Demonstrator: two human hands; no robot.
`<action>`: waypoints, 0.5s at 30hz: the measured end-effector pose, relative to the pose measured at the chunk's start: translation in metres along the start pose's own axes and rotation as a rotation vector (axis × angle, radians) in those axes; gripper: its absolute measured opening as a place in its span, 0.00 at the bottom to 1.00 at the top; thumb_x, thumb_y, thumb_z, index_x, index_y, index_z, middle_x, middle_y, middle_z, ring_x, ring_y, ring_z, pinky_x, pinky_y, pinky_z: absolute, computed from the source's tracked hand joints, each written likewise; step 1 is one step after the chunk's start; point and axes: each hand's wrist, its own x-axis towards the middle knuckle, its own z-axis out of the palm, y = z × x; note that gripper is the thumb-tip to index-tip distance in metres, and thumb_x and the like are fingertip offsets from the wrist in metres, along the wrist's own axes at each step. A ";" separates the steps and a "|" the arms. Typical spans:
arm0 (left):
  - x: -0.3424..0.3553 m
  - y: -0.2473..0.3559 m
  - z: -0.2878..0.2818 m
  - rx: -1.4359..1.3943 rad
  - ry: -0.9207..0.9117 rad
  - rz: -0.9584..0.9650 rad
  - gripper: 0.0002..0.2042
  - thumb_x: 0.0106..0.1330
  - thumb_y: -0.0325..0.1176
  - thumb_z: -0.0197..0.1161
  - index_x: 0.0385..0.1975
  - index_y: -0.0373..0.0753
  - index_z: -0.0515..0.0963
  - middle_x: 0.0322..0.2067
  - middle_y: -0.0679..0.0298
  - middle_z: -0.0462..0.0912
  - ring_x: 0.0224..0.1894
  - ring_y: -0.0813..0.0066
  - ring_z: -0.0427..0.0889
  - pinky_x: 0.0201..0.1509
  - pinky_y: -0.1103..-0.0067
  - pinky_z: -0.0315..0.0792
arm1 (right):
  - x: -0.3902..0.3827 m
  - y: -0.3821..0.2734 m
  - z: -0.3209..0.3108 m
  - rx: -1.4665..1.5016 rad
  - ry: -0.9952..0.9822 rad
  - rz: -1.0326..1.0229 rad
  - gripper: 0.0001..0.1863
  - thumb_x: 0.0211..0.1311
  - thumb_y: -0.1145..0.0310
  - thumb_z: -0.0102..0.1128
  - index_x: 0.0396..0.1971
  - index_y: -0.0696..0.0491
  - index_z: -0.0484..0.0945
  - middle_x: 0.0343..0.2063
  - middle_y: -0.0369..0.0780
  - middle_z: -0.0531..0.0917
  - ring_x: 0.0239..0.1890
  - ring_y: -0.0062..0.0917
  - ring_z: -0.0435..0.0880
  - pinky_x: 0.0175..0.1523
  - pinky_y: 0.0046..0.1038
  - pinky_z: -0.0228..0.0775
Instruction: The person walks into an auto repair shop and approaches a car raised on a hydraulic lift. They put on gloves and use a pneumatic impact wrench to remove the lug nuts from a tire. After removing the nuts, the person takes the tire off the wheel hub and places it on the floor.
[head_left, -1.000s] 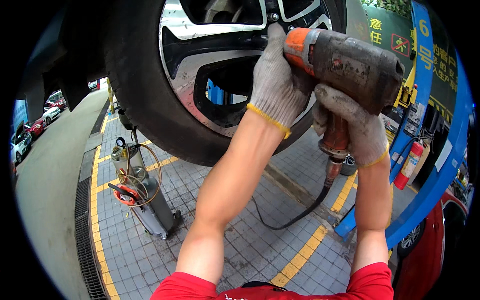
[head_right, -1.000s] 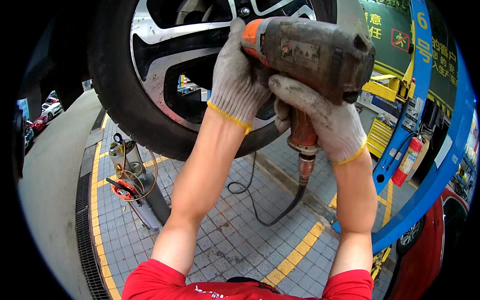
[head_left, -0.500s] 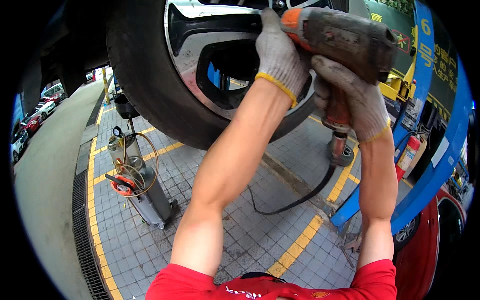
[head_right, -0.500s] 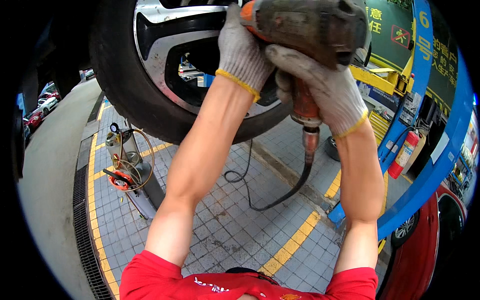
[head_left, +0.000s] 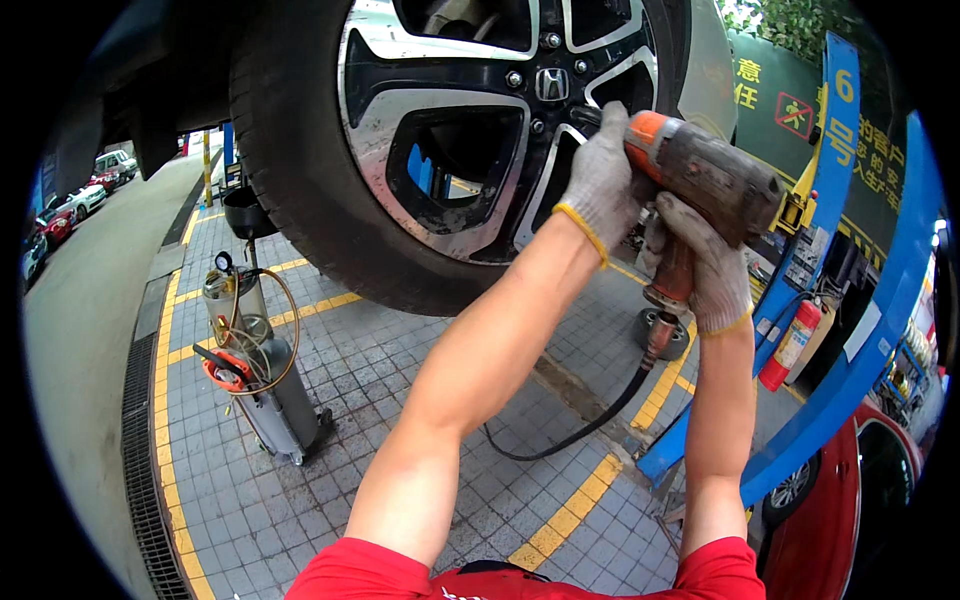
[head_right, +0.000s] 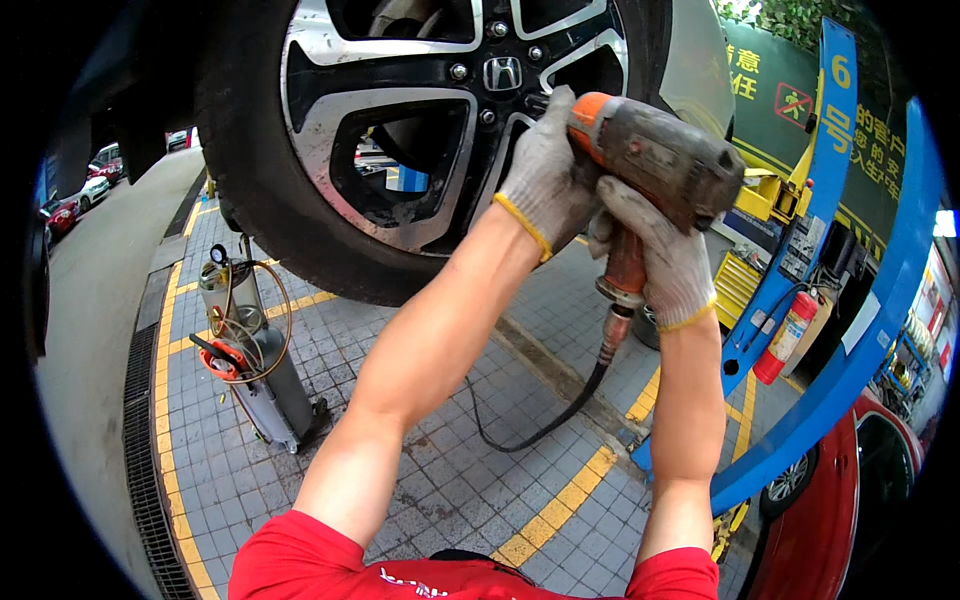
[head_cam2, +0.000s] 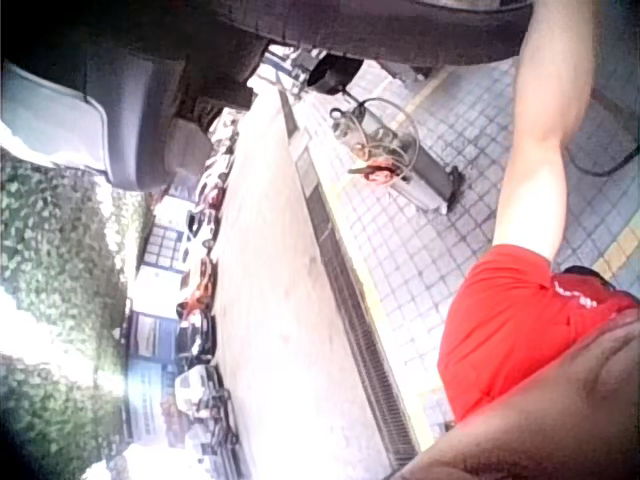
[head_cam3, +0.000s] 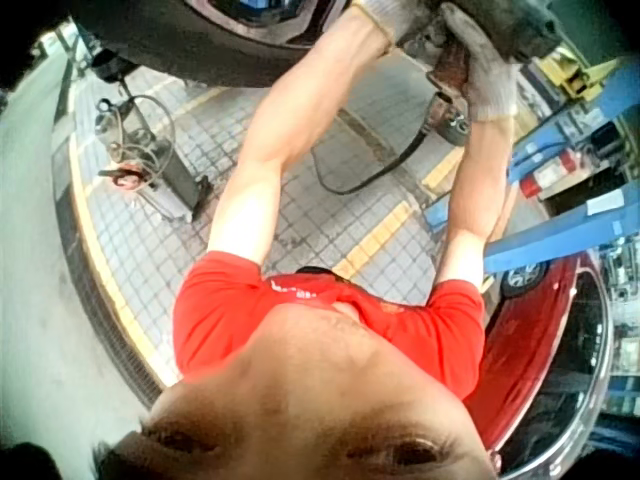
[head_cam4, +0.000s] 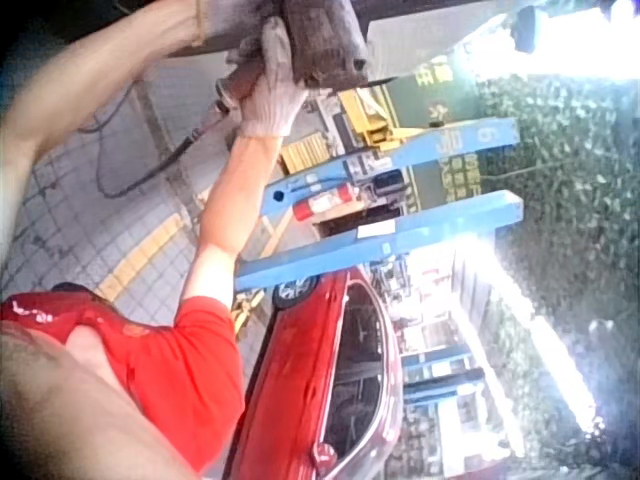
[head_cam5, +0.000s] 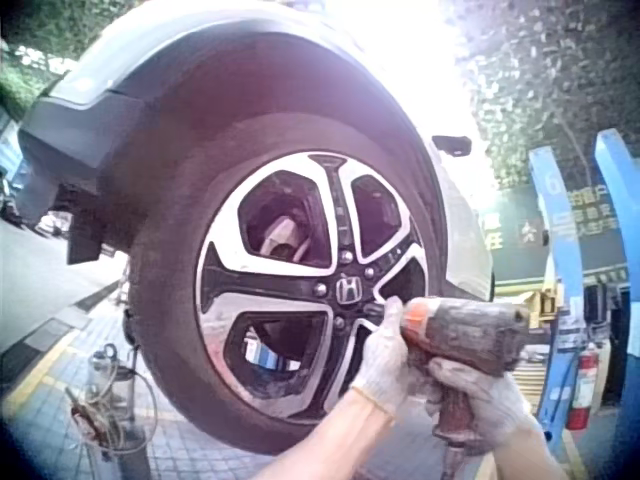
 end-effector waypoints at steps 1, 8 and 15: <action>0.010 0.001 -0.004 -0.015 -0.010 -0.018 0.24 0.81 0.55 0.51 0.44 0.36 0.78 0.38 0.57 0.84 0.41 0.59 0.86 0.50 0.60 0.82 | 0.004 0.000 0.000 -0.025 -0.011 -0.008 0.16 0.64 0.65 0.72 0.48 0.54 0.81 0.25 0.37 0.83 0.22 0.23 0.81 0.27 0.26 0.73; 0.039 -0.005 -0.027 0.051 0.022 -0.007 0.29 0.74 0.63 0.59 0.43 0.37 0.78 0.34 0.59 0.83 0.33 0.62 0.85 0.35 0.62 0.79 | 0.015 0.016 -0.004 0.120 -0.011 0.043 0.15 0.66 0.64 0.70 0.48 0.53 0.81 0.25 0.38 0.83 0.23 0.24 0.82 0.28 0.26 0.75; 0.035 -0.003 -0.006 0.232 0.242 0.101 0.30 0.78 0.64 0.46 0.39 0.39 0.78 0.33 0.62 0.83 0.33 0.67 0.83 0.38 0.67 0.77 | 0.025 0.021 -0.003 0.195 0.040 0.041 0.16 0.63 0.67 0.73 0.47 0.56 0.82 0.29 0.36 0.83 0.24 0.21 0.81 0.28 0.24 0.73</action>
